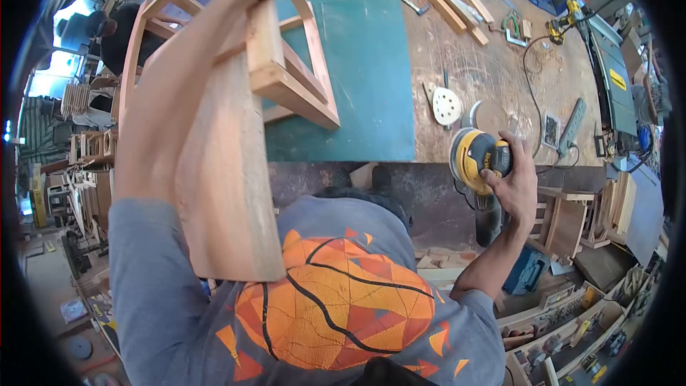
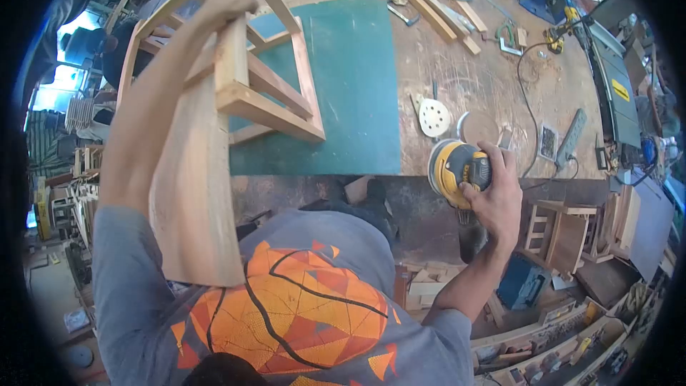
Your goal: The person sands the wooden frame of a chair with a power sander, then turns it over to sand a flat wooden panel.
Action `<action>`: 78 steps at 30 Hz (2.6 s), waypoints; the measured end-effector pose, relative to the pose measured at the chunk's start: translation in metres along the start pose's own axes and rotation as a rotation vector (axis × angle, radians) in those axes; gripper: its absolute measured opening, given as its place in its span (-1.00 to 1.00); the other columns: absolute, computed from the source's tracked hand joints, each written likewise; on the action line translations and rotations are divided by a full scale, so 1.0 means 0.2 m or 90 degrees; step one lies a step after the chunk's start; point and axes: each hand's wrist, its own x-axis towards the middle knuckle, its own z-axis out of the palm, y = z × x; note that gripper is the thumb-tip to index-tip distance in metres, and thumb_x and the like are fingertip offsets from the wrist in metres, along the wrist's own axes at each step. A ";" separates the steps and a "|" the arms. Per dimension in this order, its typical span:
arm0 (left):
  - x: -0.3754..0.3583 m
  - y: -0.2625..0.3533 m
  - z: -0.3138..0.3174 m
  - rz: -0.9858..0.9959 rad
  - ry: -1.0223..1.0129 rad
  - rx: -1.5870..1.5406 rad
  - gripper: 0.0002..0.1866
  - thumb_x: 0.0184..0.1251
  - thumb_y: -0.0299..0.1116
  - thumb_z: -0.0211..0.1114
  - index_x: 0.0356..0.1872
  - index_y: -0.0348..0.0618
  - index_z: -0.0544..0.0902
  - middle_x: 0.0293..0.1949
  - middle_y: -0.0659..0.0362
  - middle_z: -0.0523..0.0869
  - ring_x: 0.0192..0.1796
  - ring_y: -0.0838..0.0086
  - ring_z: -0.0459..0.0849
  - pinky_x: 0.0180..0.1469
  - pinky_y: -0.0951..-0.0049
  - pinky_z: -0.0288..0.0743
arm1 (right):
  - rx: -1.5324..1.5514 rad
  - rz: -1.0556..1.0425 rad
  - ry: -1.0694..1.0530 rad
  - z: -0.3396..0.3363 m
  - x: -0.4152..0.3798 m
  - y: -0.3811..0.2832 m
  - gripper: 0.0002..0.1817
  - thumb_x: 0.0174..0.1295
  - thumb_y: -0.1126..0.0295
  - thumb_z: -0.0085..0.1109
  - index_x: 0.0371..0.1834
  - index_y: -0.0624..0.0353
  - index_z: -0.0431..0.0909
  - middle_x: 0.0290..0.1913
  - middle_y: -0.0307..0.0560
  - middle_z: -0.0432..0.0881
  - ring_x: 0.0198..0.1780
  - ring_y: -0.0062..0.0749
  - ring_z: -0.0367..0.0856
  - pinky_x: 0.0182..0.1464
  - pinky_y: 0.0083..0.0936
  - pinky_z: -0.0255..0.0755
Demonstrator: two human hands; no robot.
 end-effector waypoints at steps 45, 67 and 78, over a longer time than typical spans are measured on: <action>-0.73 0.17 -0.10 0.666 0.225 -0.417 -0.18 0.42 0.06 0.36 0.46 -0.42 0.38 0.32 -0.26 0.53 0.40 0.04 0.54 0.42 0.10 0.41 | -0.343 -0.342 0.013 -0.43 0.75 -1.35 -0.31 -0.03 0.19 0.46 0.28 -0.08 0.55 0.13 0.09 0.62 0.18 0.02 0.61 0.27 -0.18 0.51; -1.04 -0.05 -0.80 0.712 -0.290 -0.364 -0.07 0.30 0.46 0.28 0.06 -0.44 0.71 -0.08 -0.20 0.79 -0.02 0.08 0.79 0.05 0.27 0.66 | -0.266 -0.599 -0.081 0.04 0.30 -1.94 -0.49 0.08 0.22 0.56 0.12 0.13 0.73 0.12 0.10 0.75 0.18 0.00 0.72 0.25 -0.25 0.58; -1.17 -0.40 -0.72 0.741 -0.011 -0.320 0.06 -0.05 0.45 0.56 0.20 -0.40 0.63 0.01 -0.16 0.77 0.08 0.05 0.77 0.17 0.23 0.67 | -0.162 -0.815 -0.098 0.28 0.37 -2.14 -0.74 -0.02 0.28 0.45 -0.29 0.19 0.76 -0.26 0.04 0.78 -0.15 -0.01 0.76 -0.05 -0.27 0.60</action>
